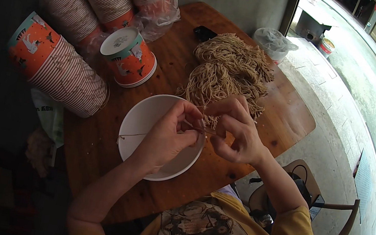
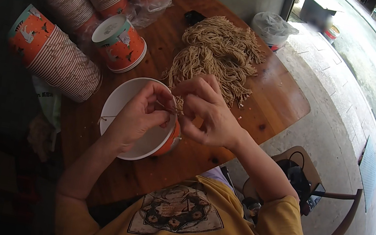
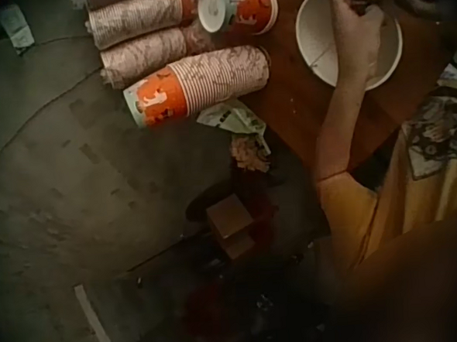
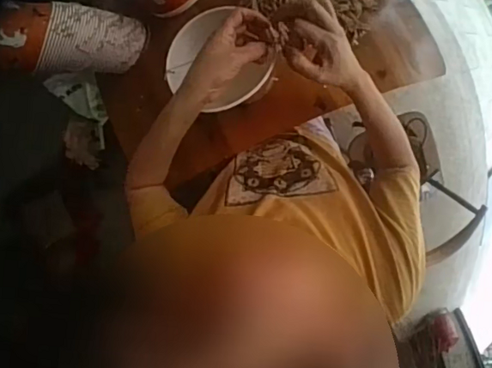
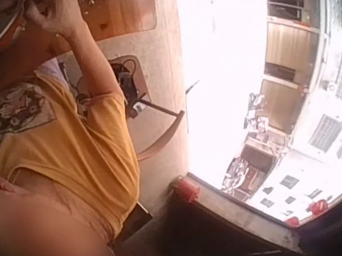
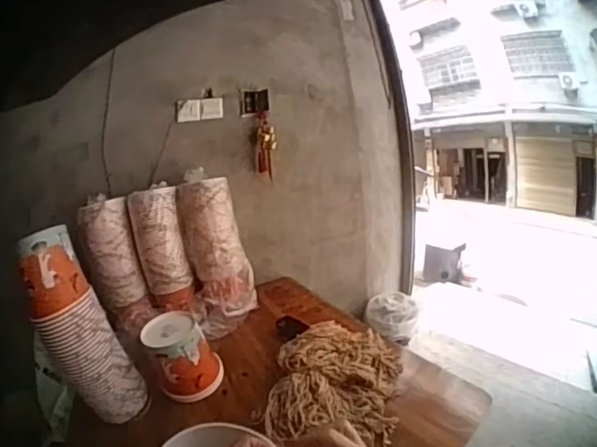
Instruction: Manually attaching brown elastic strings to the pre-punched holes of themed paper buckets.
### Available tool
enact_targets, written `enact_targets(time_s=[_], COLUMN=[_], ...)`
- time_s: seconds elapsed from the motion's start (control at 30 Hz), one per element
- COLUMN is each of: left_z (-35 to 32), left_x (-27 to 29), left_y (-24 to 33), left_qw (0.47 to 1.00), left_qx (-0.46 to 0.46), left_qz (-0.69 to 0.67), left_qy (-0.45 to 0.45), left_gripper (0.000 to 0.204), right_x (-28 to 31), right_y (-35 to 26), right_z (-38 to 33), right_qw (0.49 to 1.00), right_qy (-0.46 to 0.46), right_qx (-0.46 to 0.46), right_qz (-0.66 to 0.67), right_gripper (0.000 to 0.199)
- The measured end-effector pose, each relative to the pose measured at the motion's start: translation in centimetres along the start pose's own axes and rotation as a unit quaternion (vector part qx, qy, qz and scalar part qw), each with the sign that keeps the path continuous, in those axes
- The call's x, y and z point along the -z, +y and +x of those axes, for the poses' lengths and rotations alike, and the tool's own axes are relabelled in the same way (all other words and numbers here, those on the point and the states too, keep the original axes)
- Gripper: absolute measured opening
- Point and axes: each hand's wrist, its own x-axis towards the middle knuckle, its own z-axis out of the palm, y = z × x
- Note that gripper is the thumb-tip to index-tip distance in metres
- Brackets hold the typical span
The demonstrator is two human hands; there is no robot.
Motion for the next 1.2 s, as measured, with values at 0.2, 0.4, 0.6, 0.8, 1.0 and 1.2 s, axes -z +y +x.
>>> enact_targets(time_s=[0.2, 0.4, 0.6, 0.8, 1.0, 1.2], left_z=[-0.1, -0.2, -0.4, -0.2, -0.2, -0.8], left_x=[-0.1, 0.2, 0.7, 0.8, 0.3, 0.3], left_y=[-0.6, 0.1, 0.7, 0.8, 0.5, 0.5], left_qw=[0.997, 1.000, 0.999, 0.998, 0.999, 0.999], left_qx=[-0.045, 0.005, 0.034, 0.045, 0.030, -0.027], left_qz=[0.061, -0.004, -0.014, -0.028, -0.011, 0.025], left_qy=[0.011, 0.000, 0.010, -0.027, -0.015, 0.009], left_gripper=[0.023, 0.019, 0.017, 0.017, 0.018, 0.018], right_x=[-1.4, -1.3, -0.6, -0.1, -0.3, 0.5], right_y=[0.7, 1.2, 0.9, 0.8, 0.5, -1.7], right_z=[-0.9, -0.5, 0.0, -0.1, 0.1, 1.4], right_qw=[0.942, 0.834, 0.829, 0.768, 0.888, 0.970], right_qy=[0.031, 0.014, -0.010, -0.010, -0.051, -0.108], right_qx=[-0.140, -0.229, -0.281, -0.353, -0.304, -0.208], right_qz=[0.303, 0.502, 0.484, 0.534, 0.341, 0.070], right_gripper=[0.015, 0.014, 0.014, 0.013, 0.012, 0.014])
